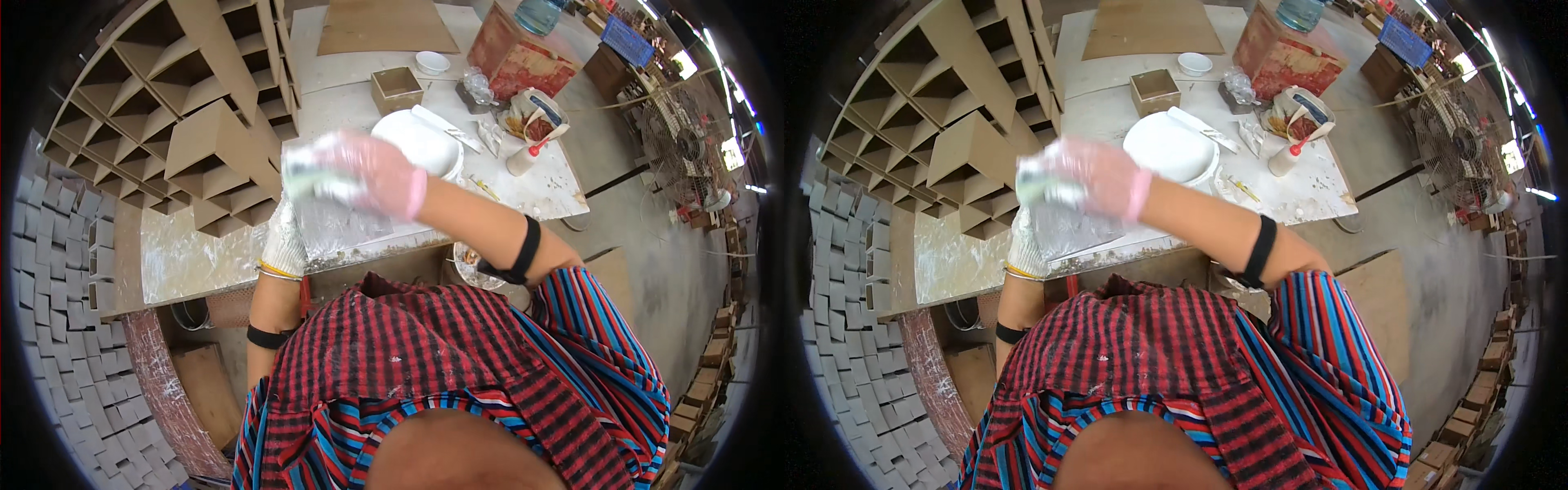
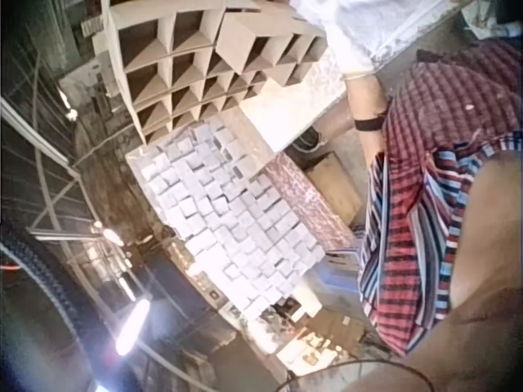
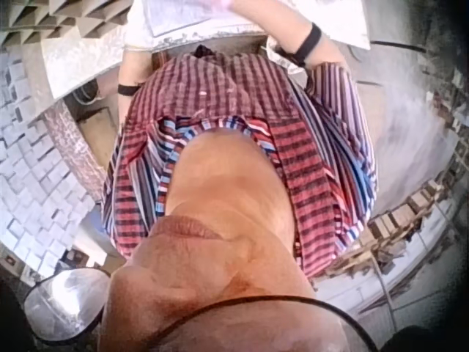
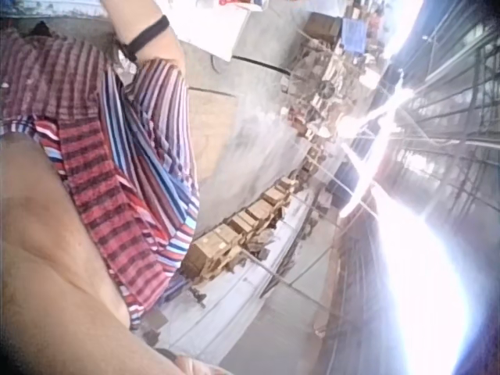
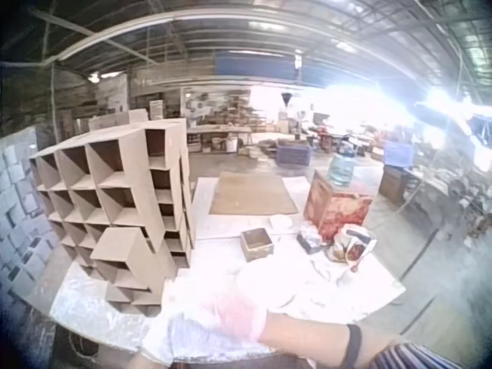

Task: Applying a white liquid adhesive to the edges and surfaces of small wood or fiberboard boxes using a sponge and a glue tray.

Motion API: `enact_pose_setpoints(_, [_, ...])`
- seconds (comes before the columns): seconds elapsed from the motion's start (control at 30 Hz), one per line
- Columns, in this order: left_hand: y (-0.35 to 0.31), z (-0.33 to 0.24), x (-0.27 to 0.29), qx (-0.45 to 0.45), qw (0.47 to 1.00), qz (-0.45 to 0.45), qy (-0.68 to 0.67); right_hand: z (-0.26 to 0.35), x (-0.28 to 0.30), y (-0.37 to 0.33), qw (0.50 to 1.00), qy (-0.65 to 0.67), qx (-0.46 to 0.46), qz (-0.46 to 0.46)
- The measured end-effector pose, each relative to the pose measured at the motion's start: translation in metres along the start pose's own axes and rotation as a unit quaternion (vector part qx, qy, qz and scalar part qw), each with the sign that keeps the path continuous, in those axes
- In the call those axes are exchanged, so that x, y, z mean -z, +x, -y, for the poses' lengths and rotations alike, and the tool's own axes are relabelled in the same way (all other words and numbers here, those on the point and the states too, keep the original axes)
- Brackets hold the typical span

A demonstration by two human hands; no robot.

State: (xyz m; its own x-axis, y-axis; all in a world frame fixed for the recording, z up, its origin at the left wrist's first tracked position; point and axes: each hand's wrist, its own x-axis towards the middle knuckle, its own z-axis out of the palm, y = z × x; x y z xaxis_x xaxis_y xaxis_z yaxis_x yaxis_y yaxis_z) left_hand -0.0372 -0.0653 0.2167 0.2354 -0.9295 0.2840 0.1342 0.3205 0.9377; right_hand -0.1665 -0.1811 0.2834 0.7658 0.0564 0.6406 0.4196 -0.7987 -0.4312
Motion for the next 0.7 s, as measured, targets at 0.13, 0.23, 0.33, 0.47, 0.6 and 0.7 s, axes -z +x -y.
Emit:
enact_pose_setpoints(0.13, [-0.012, -0.011, -0.034, 0.238, 0.907, -0.226, -0.265, -0.064, 0.023, -0.001, 0.980, -0.111, -0.153, -0.068])
enact_pose_setpoints(0.23, [-0.012, -0.006, -0.026, 0.190, 0.906, -0.199, -0.321, -0.043, 0.033, -0.005, 0.973, 0.041, -0.187, -0.133])
enact_pose_setpoints(0.33, [-0.020, -0.001, -0.011, 0.182, 0.904, -0.160, -0.352, 0.000, 0.019, -0.017, 0.996, 0.022, -0.041, -0.079])
enact_pose_setpoints(0.47, [-0.030, 0.058, 0.032, 0.119, 0.965, -0.063, -0.226, 0.024, 0.018, -0.032, 0.965, -0.135, 0.004, 0.225])
enact_pose_setpoints(0.6, [-0.006, 0.002, -0.018, 0.161, 0.936, -0.174, -0.261, -0.016, 0.026, -0.038, 0.987, -0.149, -0.045, -0.028])
enact_pose_setpoints(0.7, [-0.012, 0.021, 0.015, 0.154, 0.941, -0.135, -0.270, 0.003, 0.018, -0.040, 0.996, -0.055, 0.074, 0.007])
